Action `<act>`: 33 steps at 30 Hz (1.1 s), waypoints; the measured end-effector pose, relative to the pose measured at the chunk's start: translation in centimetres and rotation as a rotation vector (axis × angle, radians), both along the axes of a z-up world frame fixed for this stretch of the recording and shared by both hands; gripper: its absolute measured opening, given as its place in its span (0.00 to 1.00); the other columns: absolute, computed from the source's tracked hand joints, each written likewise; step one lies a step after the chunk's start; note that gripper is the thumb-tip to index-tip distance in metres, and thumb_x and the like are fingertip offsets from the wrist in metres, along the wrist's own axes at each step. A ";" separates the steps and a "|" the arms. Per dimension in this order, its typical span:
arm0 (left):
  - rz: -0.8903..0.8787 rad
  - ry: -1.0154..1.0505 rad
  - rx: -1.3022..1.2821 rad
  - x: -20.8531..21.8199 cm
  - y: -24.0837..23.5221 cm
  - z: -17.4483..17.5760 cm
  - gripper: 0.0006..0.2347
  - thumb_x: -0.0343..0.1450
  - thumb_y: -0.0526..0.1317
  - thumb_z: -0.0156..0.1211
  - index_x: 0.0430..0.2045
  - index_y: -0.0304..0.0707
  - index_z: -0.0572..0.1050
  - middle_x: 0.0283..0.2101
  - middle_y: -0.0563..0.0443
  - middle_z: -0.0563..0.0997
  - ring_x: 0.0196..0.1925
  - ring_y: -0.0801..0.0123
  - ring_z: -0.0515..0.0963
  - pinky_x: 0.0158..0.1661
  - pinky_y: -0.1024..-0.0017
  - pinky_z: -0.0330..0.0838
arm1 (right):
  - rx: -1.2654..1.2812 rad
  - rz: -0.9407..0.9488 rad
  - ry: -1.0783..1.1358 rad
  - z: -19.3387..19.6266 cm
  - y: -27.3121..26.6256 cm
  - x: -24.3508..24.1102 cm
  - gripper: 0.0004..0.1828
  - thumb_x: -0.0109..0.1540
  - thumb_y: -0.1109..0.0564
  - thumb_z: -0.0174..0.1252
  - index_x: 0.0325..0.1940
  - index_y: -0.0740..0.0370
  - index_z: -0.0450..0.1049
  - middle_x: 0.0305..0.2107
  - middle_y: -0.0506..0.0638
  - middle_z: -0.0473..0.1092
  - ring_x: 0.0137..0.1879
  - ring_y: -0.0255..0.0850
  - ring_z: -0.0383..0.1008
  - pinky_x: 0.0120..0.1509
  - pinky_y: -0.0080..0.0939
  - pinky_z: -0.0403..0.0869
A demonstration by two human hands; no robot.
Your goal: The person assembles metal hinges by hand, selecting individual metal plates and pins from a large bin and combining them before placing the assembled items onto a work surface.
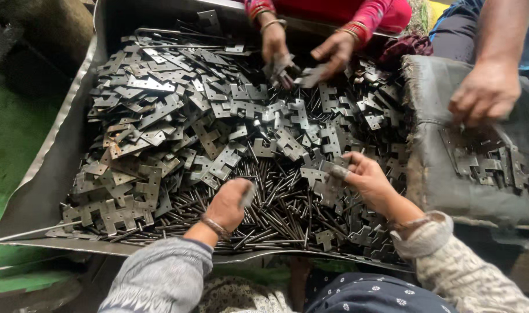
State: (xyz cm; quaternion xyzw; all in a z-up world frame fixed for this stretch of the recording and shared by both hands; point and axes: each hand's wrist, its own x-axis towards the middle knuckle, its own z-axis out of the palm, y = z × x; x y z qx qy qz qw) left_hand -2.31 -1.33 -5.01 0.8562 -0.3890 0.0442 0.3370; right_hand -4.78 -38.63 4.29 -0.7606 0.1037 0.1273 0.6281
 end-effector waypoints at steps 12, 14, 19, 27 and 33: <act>-0.110 1.856 -1.756 -5.1 -7.5 6.8 0.18 0.75 0.47 0.56 0.52 0.32 0.76 0.37 0.45 0.82 0.32 0.65 0.80 0.38 0.67 0.77 | -0.580 0.398 0.082 7.1 15.0 -2.6 0.33 0.64 0.57 0.62 0.71 0.55 0.58 0.49 0.58 0.77 0.48 0.48 0.79 0.50 0.45 0.77; 0.458 1.924 -1.623 -4.9 -8.3 6.7 0.22 0.73 0.59 0.49 0.43 0.37 0.71 0.36 0.46 0.79 0.35 0.60 0.82 0.42 0.63 0.79 | -0.593 0.546 -0.114 6.0 15.4 -3.5 0.35 0.64 0.55 0.63 0.72 0.60 0.56 0.51 0.59 0.74 0.54 0.46 0.77 0.56 0.43 0.75; 0.135 1.644 -1.037 -3.8 -7.3 3.0 0.17 0.75 0.56 0.51 0.48 0.47 0.73 0.38 0.53 0.78 0.38 0.67 0.73 0.41 0.69 0.69 | -0.322 0.289 -0.086 2.7 12.2 -3.3 0.31 0.66 0.60 0.53 0.75 0.57 0.61 0.41 0.54 0.79 0.40 0.40 0.78 0.45 0.38 0.80; 0.947 0.518 0.375 7.2 1.3 -1.0 0.34 0.62 0.55 0.71 0.57 0.32 0.68 0.62 0.34 0.62 0.58 0.35 0.72 0.54 0.51 0.72 | 0.441 -0.159 0.250 4.5 5.7 -2.5 0.28 0.63 0.67 0.53 0.70 0.69 0.66 0.45 0.55 0.78 0.40 0.36 0.79 0.44 0.36 0.79; 0.906 0.668 0.453 8.3 1.9 -1.0 0.31 0.56 0.51 0.73 0.54 0.40 0.72 0.58 0.29 0.72 0.55 0.38 0.78 0.54 0.48 0.74 | 0.518 -0.256 0.249 5.6 3.9 -2.9 0.25 0.64 0.65 0.55 0.67 0.72 0.69 0.43 0.55 0.78 0.39 0.36 0.79 0.42 0.36 0.79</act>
